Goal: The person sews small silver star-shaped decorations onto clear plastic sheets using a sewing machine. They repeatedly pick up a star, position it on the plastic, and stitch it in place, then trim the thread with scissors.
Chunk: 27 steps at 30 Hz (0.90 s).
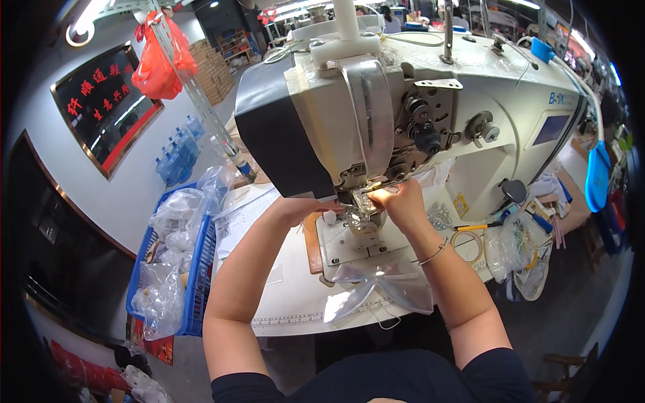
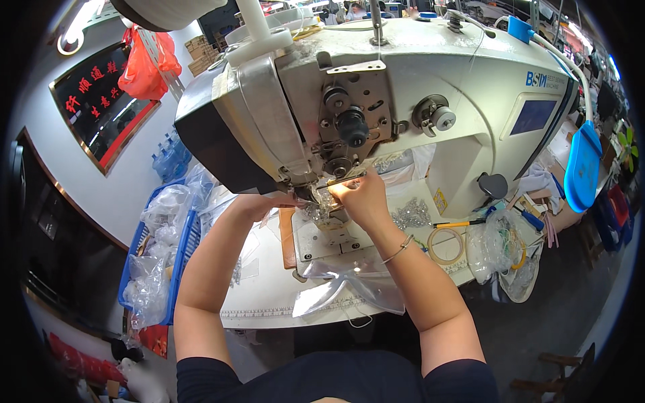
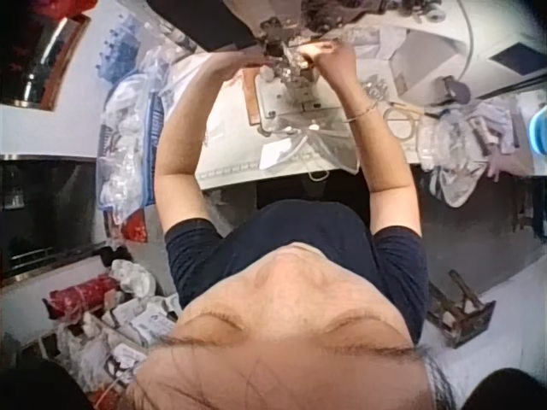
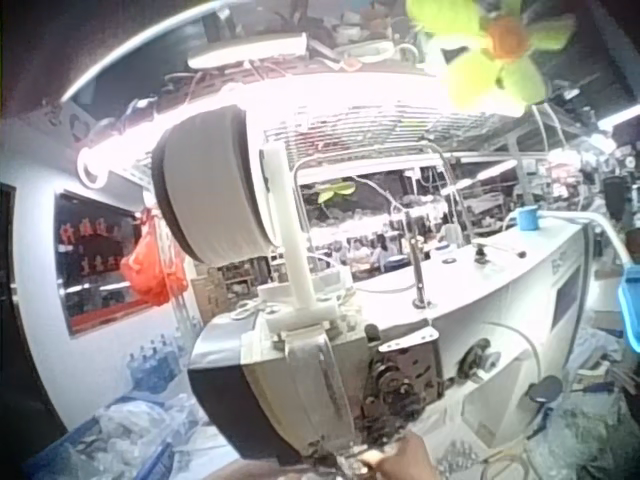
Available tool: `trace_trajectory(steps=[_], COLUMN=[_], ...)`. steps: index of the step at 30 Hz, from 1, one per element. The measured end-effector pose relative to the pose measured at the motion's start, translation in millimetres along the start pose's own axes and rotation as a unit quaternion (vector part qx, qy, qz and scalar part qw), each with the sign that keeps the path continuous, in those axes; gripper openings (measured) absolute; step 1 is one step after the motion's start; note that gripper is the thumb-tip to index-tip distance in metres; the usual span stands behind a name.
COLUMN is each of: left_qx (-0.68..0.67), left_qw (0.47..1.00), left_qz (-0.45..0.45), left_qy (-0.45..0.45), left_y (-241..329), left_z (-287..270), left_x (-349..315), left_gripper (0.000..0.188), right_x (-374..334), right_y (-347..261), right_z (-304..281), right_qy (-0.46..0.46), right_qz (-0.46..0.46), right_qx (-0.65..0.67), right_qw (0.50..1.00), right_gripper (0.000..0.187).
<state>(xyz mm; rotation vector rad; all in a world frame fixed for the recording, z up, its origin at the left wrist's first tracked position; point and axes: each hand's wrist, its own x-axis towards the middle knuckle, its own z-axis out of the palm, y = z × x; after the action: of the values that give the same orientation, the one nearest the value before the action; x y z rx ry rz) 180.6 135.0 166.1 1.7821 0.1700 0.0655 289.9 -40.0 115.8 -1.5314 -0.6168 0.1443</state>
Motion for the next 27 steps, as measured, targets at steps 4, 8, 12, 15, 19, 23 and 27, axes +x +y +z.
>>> trace_trajectory(steps=[4,8,12,15,19,23,27], left_qx=[0.0,-0.008,-0.061,-0.065,-0.075,-0.136,-0.129], left_qw=[1.0,0.996,0.998,0.991,0.988,0.987,0.98], left_qz=[-0.024,-0.088,0.013,-0.099,-0.128,-0.07,-0.065], left_qy=[0.0,0.006,0.02,0.061,0.04,0.043,0.137], left_y=[0,1,8,3,-5,-10,-3], left_z=[-3,-4,17,13,0,7,12], left_x=[0,-5,-26,-18,-8,-6,14], left_gripper=[0.034,0.033,0.028,0.029,0.027,0.025,0.025], right_x=[0,-2,-27,-18,-4,-5,27], right_y=[-4,-7,-9,-6,-11,5,17], right_z=[-2,-4,-8,-6,-4,-1,12], right_qy=[-0.037,-0.051,0.015,-0.007,-0.053,-0.046,-0.035], right_qz=[0.032,0.014,-0.067,-0.021,0.079,0.032,-0.033], right_qx=[0.023,-0.019,-0.086,-0.023,0.002,-0.018,0.184], right_qw=[0.999,0.998,0.994,0.999,0.995,0.998,0.982], right_gripper=[0.022,0.019,0.018,0.02,0.016,0.011,0.011])
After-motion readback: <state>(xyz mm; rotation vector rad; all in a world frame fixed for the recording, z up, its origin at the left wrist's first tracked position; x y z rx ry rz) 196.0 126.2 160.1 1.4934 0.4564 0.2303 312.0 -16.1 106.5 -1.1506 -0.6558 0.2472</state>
